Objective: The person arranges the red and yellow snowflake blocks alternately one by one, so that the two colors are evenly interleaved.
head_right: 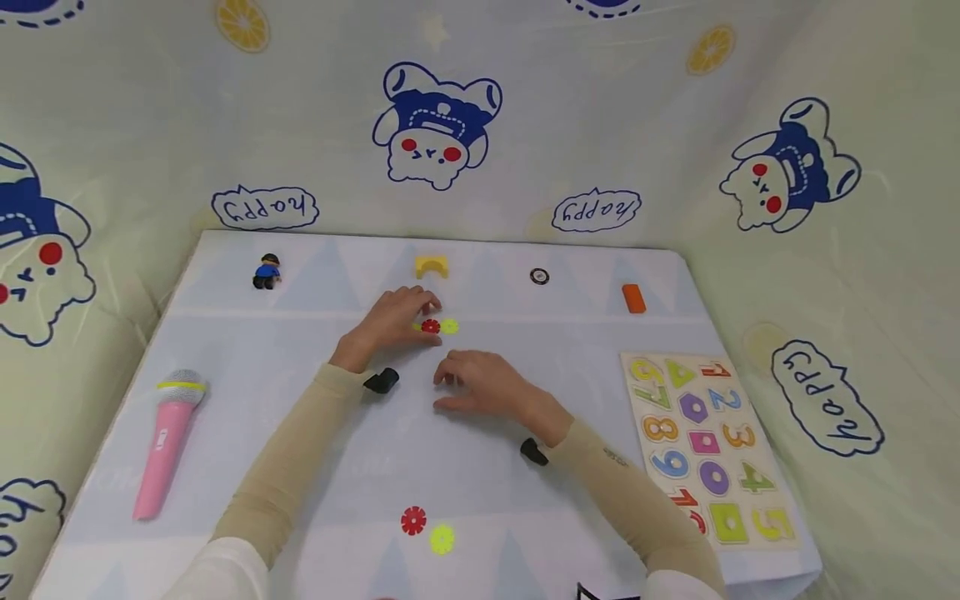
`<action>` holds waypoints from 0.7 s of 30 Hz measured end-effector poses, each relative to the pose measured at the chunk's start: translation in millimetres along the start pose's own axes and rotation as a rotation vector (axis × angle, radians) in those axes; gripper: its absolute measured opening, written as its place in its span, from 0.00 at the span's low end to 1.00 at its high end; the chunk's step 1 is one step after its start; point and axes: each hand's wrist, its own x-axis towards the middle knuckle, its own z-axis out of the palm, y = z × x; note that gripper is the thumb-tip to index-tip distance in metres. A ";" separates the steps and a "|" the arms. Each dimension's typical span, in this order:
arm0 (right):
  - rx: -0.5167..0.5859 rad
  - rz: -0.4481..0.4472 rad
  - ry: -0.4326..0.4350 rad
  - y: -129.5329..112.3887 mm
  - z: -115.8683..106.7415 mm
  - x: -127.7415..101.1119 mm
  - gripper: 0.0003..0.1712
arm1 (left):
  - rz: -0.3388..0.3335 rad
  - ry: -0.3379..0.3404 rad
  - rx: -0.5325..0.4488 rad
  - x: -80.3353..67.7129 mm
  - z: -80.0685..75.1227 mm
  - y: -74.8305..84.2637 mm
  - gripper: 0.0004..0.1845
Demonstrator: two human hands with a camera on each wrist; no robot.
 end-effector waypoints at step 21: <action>-0.244 -0.445 -0.102 -85.0 43.8 -69.3 0.18 | 0.018 0.084 0.036 3.5 11.1 6.6 0.20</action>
